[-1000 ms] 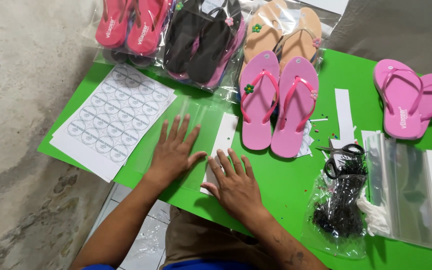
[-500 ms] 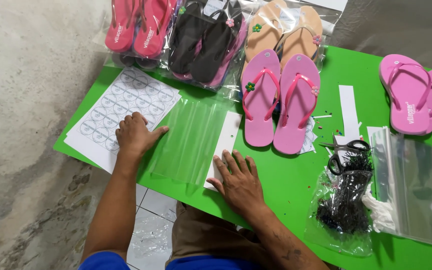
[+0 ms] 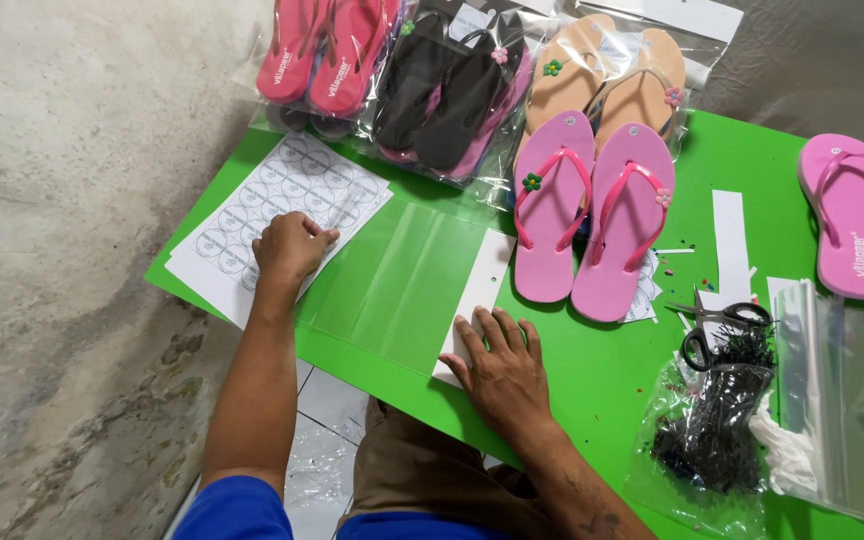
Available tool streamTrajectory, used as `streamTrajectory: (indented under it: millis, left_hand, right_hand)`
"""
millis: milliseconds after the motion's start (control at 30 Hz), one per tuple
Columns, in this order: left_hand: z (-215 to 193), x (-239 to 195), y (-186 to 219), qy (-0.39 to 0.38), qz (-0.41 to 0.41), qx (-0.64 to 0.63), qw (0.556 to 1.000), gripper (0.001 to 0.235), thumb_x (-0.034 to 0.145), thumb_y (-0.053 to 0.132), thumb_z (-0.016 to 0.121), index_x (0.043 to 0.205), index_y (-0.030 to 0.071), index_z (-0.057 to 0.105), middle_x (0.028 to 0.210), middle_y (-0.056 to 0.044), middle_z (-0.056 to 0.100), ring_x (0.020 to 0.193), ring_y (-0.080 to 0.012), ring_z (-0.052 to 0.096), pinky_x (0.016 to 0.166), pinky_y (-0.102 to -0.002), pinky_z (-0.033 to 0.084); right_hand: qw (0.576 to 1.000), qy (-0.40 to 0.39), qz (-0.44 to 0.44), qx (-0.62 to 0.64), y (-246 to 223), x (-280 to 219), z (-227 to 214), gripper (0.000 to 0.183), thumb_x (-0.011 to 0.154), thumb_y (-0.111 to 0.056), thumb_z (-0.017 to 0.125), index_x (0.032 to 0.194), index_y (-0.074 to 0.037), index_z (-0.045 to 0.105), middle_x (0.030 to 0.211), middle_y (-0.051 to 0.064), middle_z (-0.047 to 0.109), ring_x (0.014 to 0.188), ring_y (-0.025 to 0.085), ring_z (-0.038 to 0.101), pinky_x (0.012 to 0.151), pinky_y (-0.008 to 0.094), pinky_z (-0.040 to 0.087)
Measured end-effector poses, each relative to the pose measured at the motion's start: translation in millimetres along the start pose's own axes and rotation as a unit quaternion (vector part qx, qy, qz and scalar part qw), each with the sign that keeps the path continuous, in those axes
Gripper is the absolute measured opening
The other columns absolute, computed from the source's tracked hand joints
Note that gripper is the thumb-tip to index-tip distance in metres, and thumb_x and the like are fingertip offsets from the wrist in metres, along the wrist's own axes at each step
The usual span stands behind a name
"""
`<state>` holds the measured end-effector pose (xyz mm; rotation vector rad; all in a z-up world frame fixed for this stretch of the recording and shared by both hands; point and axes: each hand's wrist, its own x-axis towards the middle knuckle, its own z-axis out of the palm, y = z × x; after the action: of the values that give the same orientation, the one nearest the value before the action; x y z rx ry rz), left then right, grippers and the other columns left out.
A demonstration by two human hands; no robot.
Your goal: The person trims excess plastic from a sandal using shears, inserts a cardboard support, and places the pair into a plastic sleeve.
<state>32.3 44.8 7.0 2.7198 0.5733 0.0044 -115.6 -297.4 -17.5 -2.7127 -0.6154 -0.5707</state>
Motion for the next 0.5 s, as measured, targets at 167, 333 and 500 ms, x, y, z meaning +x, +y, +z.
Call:
streamTrajectory:
  millis: [167,333,500]
  left_hand:
    - [-11.8,-8.0,22.1,0.055,0.025,0.029,0.998,0.027,0.09,0.04,0.078,0.097,0.016,0.069,0.107,-0.014,0.064,0.112,-0.0383,0.064,0.099,-0.055,0.043]
    - [-35.3,-33.9,45.1,0.049,-0.044,0.007,0.998,0.079,0.092,0.059,0.072,0.13,-0.008,0.052,0.129,-0.034,0.056,0.128,-0.0484,0.053,0.106,-0.061,0.041]
    - [-21.5,-9.5,25.0,-0.007,-0.04,-0.014,0.999,0.052,0.087,0.045,0.081,0.114,0.001,0.074,0.125,-0.03,0.059,0.125,-0.0489,0.054,0.103,-0.063,0.041]
  right_hand:
    - [1.0,0.006,-0.003,0.008,-0.4,2.3,-3.0,0.056,0.101,-0.063,0.046,0.129,-0.02,0.068,0.128,0.012,0.063,0.128,0.032,0.057,0.108,0.051,0.037]
    - [1.0,0.006,-0.005,0.008,0.4,1.3,-1.7,0.056,0.101,-0.062,0.046,0.129,-0.019,0.068,0.128,0.013,0.063,0.128,0.033,0.057,0.108,0.051,0.037]
    - [1.0,0.0,-0.006,0.013,-1.2,2.6,-4.1,0.055,0.102,-0.061,0.047,0.129,-0.018,0.069,0.127,0.014,0.063,0.127,0.034,0.057,0.106,0.05,0.038]
